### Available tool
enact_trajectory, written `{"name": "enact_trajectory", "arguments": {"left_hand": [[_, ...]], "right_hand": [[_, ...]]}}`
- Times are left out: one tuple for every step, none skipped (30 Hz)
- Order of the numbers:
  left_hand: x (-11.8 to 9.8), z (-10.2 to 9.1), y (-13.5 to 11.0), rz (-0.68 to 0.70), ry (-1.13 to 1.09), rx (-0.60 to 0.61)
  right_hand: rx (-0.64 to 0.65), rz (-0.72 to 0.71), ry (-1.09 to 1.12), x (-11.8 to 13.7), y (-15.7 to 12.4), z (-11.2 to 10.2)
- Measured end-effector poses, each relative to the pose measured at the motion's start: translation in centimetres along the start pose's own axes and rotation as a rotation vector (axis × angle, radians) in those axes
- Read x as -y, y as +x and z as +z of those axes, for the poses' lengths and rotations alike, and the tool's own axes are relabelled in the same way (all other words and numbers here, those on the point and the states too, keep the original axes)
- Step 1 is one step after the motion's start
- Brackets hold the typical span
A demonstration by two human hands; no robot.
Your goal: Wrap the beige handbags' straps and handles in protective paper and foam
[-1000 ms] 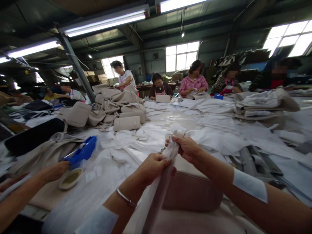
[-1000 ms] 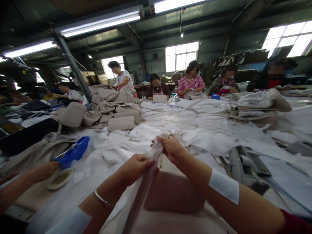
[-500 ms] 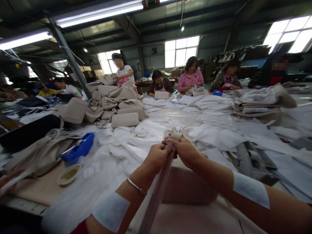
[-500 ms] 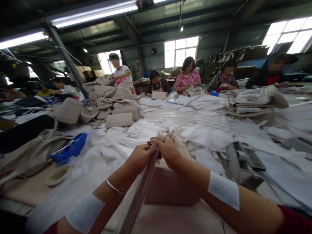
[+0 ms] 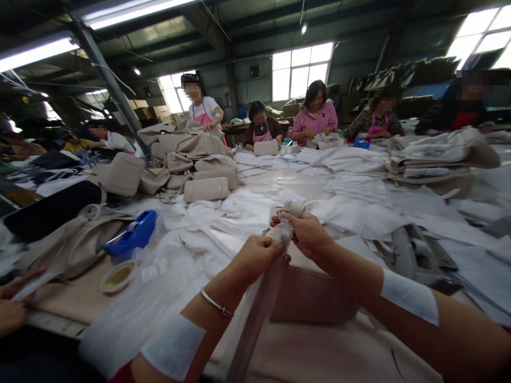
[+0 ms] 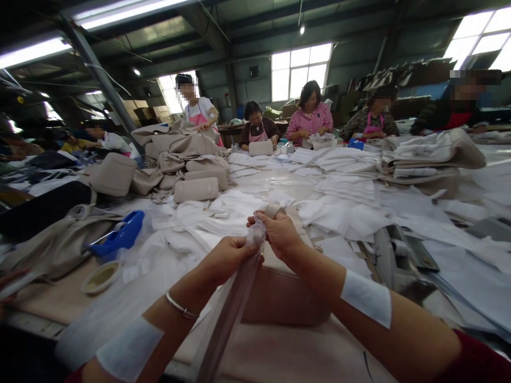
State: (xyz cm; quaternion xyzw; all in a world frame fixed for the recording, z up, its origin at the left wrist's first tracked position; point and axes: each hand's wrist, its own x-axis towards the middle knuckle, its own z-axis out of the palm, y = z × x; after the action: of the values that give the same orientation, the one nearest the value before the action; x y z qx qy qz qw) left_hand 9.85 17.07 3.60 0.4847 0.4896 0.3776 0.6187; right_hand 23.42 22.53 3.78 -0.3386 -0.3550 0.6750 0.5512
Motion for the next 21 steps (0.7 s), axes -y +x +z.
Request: {"name": "enact_trajectory", "arguments": {"left_hand": [[-0.2,0.3,0.3,0.018,-0.018,-0.014],[-0.5,0.6,0.6,0.035,-0.036,-0.023],[-0.7,0.8,0.9,0.049,-0.052,-0.026],[-0.9,1.0,1.1,0.06,-0.064,-0.025],[-1.1,1.2,1.2,0.068,-0.074,-0.023],[-1.3,1.3,1.3,0.075,-0.083,-0.023],[-1.4,1.4,1.4,0.079,-0.091,-0.026],[-1.4,1.4,1.4,0.082,-0.096,-0.029],[-1.4,1.4,1.4,0.082,-0.101,-0.034],[-1.3,1.4,1.3,0.078,-0.104,-0.039],[-1.2,1.4,1.3,0.07,-0.105,-0.043],[-1.1,1.3,1.2,0.058,-0.105,-0.045],[-0.9,1.2,1.1,0.043,-0.105,-0.043],[-0.8,1.1,0.9,0.025,-0.105,-0.037],[-0.7,1.0,0.7,0.008,-0.107,-0.028],[-0.7,0.9,0.6,-0.006,-0.107,-0.016],[-0.7,0.9,0.4,-0.02,-0.112,-0.005],[-0.8,0.9,0.2,-0.032,-0.123,0.008],[-0.8,0.9,0.2,-0.044,-0.139,0.019],[-0.9,0.9,0.1,-0.056,-0.158,0.026],[-1.0,1.0,0.2,-0.066,-0.175,0.026]], "right_hand": [[0.013,-0.006,-0.013,-0.2,-0.3,0.1],[0.022,-0.018,-0.028,-0.3,-0.6,0.1],[0.023,-0.036,-0.046,-0.4,-0.9,0.0],[0.014,-0.06,-0.068,-0.3,-1.0,0.0],[-0.004,-0.088,-0.097,-0.2,-1.0,-0.1],[-0.023,-0.114,-0.133,-0.1,-1.0,-0.1],[-0.036,-0.131,-0.17,0.0,-0.9,-0.2],[-0.043,-0.141,-0.196,0.2,-0.8,-0.3],[-0.029,-0.139,-0.204,0.3,-0.7,-0.3],[-0.004,-0.13,-0.19,0.4,-0.5,-0.4],[0.023,-0.116,-0.157,0.4,-0.4,-0.4],[0.041,-0.106,-0.115,0.5,-0.2,-0.5],[0.044,-0.099,-0.075,0.5,0.0,-0.5],[0.034,-0.097,-0.044,0.5,0.1,-0.6],[0.016,-0.1,-0.023,0.5,0.3,-0.7],[-0.002,-0.109,-0.01,0.5,0.5,-0.7],[-0.01,-0.12,-0.009,0.5,0.6,-0.8],[-0.014,-0.135,-0.018,0.6,0.8,-0.9],[-0.019,-0.156,-0.039,0.6,0.9,-0.9],[-0.025,-0.181,-0.073,0.6,1.0,-1.0],[-0.033,-0.205,-0.116,0.6,1.1,-1.1]]}}
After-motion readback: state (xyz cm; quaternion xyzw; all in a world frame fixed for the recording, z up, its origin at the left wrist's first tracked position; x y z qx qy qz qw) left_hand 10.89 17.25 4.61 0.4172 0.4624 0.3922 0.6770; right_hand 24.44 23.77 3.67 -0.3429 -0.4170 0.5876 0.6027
